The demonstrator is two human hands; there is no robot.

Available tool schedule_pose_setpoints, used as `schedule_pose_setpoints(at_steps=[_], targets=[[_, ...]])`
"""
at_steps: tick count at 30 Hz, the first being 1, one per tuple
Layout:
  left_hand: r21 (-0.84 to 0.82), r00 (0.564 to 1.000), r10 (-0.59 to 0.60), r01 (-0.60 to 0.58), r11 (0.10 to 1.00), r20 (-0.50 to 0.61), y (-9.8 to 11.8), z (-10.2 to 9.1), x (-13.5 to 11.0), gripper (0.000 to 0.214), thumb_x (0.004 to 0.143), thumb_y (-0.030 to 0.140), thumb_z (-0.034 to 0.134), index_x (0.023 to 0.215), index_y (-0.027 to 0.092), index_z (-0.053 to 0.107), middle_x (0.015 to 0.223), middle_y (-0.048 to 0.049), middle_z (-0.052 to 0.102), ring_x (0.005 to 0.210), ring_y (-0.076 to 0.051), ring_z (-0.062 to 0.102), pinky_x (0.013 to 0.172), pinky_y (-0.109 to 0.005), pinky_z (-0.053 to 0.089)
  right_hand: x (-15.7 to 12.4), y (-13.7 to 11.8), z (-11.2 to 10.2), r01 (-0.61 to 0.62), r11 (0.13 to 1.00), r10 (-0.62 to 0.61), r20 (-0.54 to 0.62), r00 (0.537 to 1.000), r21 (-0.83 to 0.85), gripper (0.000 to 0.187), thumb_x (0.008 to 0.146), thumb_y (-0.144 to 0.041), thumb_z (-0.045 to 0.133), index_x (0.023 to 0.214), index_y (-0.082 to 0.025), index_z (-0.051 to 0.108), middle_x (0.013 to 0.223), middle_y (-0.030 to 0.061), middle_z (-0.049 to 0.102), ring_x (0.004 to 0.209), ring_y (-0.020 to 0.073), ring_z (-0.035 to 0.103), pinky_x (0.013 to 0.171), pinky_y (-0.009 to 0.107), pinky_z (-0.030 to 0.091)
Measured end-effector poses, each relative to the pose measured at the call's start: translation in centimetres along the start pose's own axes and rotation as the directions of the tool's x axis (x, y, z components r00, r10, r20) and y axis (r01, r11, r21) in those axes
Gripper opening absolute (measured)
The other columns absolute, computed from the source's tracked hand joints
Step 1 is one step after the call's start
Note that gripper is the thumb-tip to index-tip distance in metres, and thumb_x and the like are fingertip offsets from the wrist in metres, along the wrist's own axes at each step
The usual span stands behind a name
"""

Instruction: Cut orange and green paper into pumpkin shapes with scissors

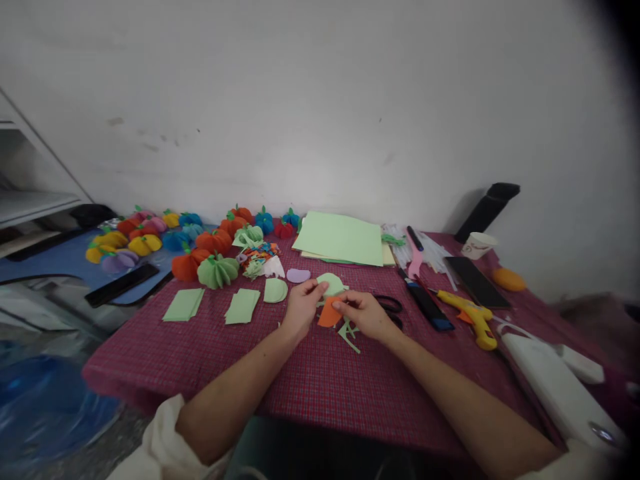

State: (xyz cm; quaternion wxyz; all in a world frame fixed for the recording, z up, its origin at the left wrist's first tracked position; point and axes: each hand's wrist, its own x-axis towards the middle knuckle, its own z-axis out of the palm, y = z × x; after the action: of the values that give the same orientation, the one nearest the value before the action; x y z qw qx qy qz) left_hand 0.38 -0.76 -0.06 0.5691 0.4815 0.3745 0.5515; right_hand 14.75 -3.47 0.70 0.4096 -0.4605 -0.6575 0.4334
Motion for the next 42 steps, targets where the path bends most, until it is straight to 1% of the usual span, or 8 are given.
schedule_pose_setpoints(at_steps=[6, 12, 18, 24, 33, 37, 40, 42], targets=[[0.047, 0.996, 0.035, -0.031, 0.998, -0.078, 1.3, -1.8, 0.8, 0.025, 0.067, 0.039, 0.059, 0.067, 0.014, 0.055, 0.057, 0.0040, 0.050, 0.050, -0.007, 0.043, 0.050, -0.019, 0.034, 0.0, 0.7, 0.5, 0.010, 1.000, -0.012, 0.080, 0.997, 0.018, 0.025, 0.076, -0.038, 0.055, 0.077, -0.014, 0.063, 0.068, 0.0025, 0.063, 0.059, 0.0125, 0.057, 0.056, 0.024, 0.046], [0.283, 0.955, 0.084, 0.001, 0.959, -0.285, 5.5, -8.7, 2.5, 0.037, 0.058, 0.032, 0.065, 0.088, 0.012, 0.058, 0.069, 0.0002, 0.060, 0.055, -0.009, 0.052, 0.052, -0.020, 0.040, 0.4, 2.1, 0.6, 0.002, 0.999, -0.001, 0.011, 1.000, -0.040, 0.028, 0.079, -0.040, 0.049, 0.081, -0.014, 0.060, 0.070, 0.0025, 0.062, 0.058, 0.0128, 0.056, 0.051, 0.023, 0.044], [0.770, 0.970, 0.050, 0.158, 0.618, -0.239, 4.4, -13.6, 3.1, 0.028, 0.067, 0.035, 0.054, 0.082, 0.012, 0.061, 0.072, -0.0045, 0.064, 0.061, -0.013, 0.057, 0.053, -0.022, 0.042, 0.4, 2.9, 0.9, 0.018, 0.995, -0.013, 0.049, 0.999, -0.101, 0.024, 0.077, -0.037, 0.052, 0.075, -0.015, 0.061, 0.070, 0.0015, 0.061, 0.063, 0.0137, 0.056, 0.057, 0.023, 0.044], [0.884, 0.971, 0.091, 0.159, 0.440, -0.220, 1.8, -13.6, 3.8, 0.026, 0.067, 0.032, 0.056, 0.085, 0.015, 0.065, 0.081, -0.0068, 0.067, 0.074, -0.018, 0.060, 0.065, -0.025, 0.043, 0.2, 2.6, 0.8, 0.015, 0.990, -0.002, 0.096, 0.995, -0.137, 0.024, 0.078, -0.036, 0.050, 0.074, -0.015, 0.061, 0.067, 0.0008, 0.059, 0.061, 0.0130, 0.054, 0.055, 0.023, 0.042], [0.968, 0.974, 0.139, 0.148, 0.205, -0.178, 2.4, -11.7, 3.0, 0.034, 0.076, 0.037, 0.048, 0.104, 0.019, 0.058, 0.089, -0.0064, 0.066, 0.083, -0.019, 0.059, 0.075, -0.028, 0.040, 0.3, 2.4, 0.9, -0.008, 0.997, 0.013, 0.067, 0.998, -0.074, 0.024, 0.076, -0.037, 0.052, 0.075, -0.015, 0.059, 0.069, 0.0012, 0.058, 0.061, 0.0127, 0.053, 0.056, 0.023, 0.041], [0.993, 0.978, 0.185, 0.110, -0.047, -0.099, 3.4, -11.1, 1.5, 0.045, 0.079, 0.046, 0.042, 0.115, 0.021, 0.050, 0.104, -0.0090, 0.062, 0.095, -0.022, 0.054, 0.078, -0.031, 0.038, 0.1, 1.3, 0.6, -0.038, 0.999, 0.037, 0.068, 0.997, 0.007, 0.027, 0.078, -0.042, 0.048, 0.077, -0.015, 0.055, 0.067, 0.0007, 0.057, 0.056, 0.0108, 0.052, 0.052, 0.022, 0.041], [0.980, 0.987, 0.155, 0.063, -0.188, -0.033, 4.1, -11.0, 0.3, 0.051, 0.076, 0.051, 0.042, 0.118, 0.023, 0.048, 0.101, -0.0095, 0.062, 0.096, -0.026, 0.053, 0.079, -0.037, 0.037, -0.7, 0.2, 0.7, -0.075, 0.995, 0.053, 0.262, 0.964, 0.073, 0.027, 0.078, -0.041, 0.050, 0.074, -0.015, 0.054, 0.064, -0.0003, 0.055, 0.053, 0.0093, 0.050, 0.050, 0.020, 0.040], [0.972, 0.993, 0.114, 0.019, -0.235, 0.008, 4.3, -10.9, -0.3, 0.050, 0.075, 0.052, 0.044, 0.117, 0.025, 0.048, 0.098, -0.0090, 0.063, 0.095, -0.028, 0.052, 0.079, -0.039, 0.036, -1.3, -0.3, 1.0, -0.083, 0.995, 0.052, 0.458, 0.887, 0.047, 0.026, 0.078, -0.039, 0.050, 0.073, -0.015, 0.056, 0.062, -0.0012, 0.054, 0.052, 0.0087, 0.048, 0.050, 0.020, 0.038]])
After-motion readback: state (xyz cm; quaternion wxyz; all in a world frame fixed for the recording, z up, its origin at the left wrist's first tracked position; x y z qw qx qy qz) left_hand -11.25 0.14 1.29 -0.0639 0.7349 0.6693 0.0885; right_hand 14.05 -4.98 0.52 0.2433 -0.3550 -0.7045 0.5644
